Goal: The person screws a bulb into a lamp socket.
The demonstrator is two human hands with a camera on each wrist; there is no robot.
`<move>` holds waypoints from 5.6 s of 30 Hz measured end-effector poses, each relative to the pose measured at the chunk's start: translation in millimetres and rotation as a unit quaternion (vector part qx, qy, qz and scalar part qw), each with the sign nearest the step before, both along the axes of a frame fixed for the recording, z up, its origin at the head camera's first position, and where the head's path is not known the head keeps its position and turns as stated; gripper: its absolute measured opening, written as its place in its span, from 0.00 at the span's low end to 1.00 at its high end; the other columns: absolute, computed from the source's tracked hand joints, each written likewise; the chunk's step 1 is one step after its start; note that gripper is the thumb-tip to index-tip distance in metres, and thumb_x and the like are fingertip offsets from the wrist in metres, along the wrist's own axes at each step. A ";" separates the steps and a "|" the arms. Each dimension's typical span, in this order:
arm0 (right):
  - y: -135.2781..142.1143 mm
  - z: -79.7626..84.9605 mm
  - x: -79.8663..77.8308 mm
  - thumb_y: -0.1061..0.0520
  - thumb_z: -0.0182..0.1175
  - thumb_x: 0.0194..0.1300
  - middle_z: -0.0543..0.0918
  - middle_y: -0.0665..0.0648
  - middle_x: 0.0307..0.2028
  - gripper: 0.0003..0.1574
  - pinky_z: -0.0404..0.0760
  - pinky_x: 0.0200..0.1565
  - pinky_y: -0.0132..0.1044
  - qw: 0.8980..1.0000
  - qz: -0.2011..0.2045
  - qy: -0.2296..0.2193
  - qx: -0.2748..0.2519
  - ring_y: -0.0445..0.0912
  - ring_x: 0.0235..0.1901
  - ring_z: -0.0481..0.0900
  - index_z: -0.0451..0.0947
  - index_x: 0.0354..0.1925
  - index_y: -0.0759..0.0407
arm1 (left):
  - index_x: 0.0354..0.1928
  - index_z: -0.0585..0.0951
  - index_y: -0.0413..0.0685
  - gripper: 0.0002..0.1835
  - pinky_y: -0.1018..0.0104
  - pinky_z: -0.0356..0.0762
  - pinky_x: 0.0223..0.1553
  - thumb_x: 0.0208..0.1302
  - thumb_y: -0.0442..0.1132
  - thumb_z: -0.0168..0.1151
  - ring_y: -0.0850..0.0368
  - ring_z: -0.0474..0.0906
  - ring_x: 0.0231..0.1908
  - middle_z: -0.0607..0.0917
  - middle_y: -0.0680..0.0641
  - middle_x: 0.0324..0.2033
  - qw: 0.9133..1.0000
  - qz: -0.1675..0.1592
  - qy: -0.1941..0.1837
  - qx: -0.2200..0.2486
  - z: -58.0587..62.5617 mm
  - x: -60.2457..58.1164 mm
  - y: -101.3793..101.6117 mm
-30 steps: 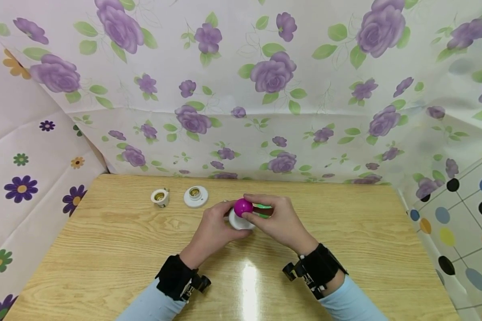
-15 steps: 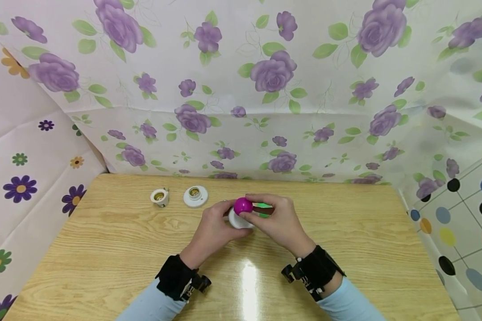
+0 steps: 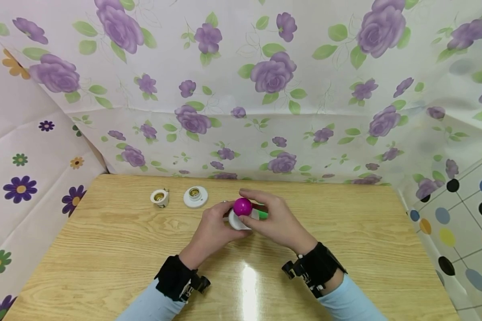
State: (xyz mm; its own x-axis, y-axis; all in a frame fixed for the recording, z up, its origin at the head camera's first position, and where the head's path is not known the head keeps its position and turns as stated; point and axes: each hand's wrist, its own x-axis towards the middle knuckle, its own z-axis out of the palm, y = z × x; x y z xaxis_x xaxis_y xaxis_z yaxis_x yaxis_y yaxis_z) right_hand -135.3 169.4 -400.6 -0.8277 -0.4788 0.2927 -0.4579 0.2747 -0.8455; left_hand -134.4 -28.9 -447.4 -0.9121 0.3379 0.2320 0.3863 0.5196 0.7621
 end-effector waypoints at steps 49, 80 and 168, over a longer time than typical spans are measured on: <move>-8.0 -5.6 6.6 0.53 0.71 0.50 0.80 0.49 0.46 0.27 0.80 0.36 0.42 0.993 -0.087 0.014 -0.075 0.45 0.45 0.78 0.79 0.50 0.52 | 0.57 0.74 0.64 0.36 0.61 0.76 0.42 0.42 0.61 0.72 0.66 0.71 0.43 0.76 0.63 0.43 1.000 -0.002 0.010 0.018 0.3 0.9 1.1; 0.3 0.7 -1.0 0.53 0.67 0.56 0.74 0.47 0.56 0.32 0.75 0.48 0.44 0.999 -0.017 0.015 -0.033 0.46 0.53 0.73 0.72 0.59 0.46 | 0.56 0.74 0.63 0.35 0.68 0.73 0.44 0.42 0.60 0.72 0.68 0.71 0.44 0.76 0.65 0.43 1.000 -0.007 0.013 0.010 2.3 0.6 0.1; -3.5 8.7 8.6 0.60 0.65 0.57 0.75 0.51 0.55 0.30 0.77 0.44 0.44 0.999 -0.022 0.017 -0.018 0.45 0.51 0.74 0.73 0.59 0.53 | 0.59 0.73 0.61 0.37 0.69 0.72 0.46 0.43 0.58 0.72 0.66 0.71 0.48 0.75 0.60 0.48 1.000 -0.009 0.016 0.011 2.9 1.1 0.4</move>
State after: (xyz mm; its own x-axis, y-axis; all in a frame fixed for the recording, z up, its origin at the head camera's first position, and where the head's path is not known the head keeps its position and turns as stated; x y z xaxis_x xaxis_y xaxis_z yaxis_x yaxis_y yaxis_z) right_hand -126.7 166.0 -391.8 -0.8372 -0.4299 0.3381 -0.4749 0.2649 -0.8392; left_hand -133.2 -28.5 -444.5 -0.8976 0.3490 0.2691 0.4204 0.4947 0.7606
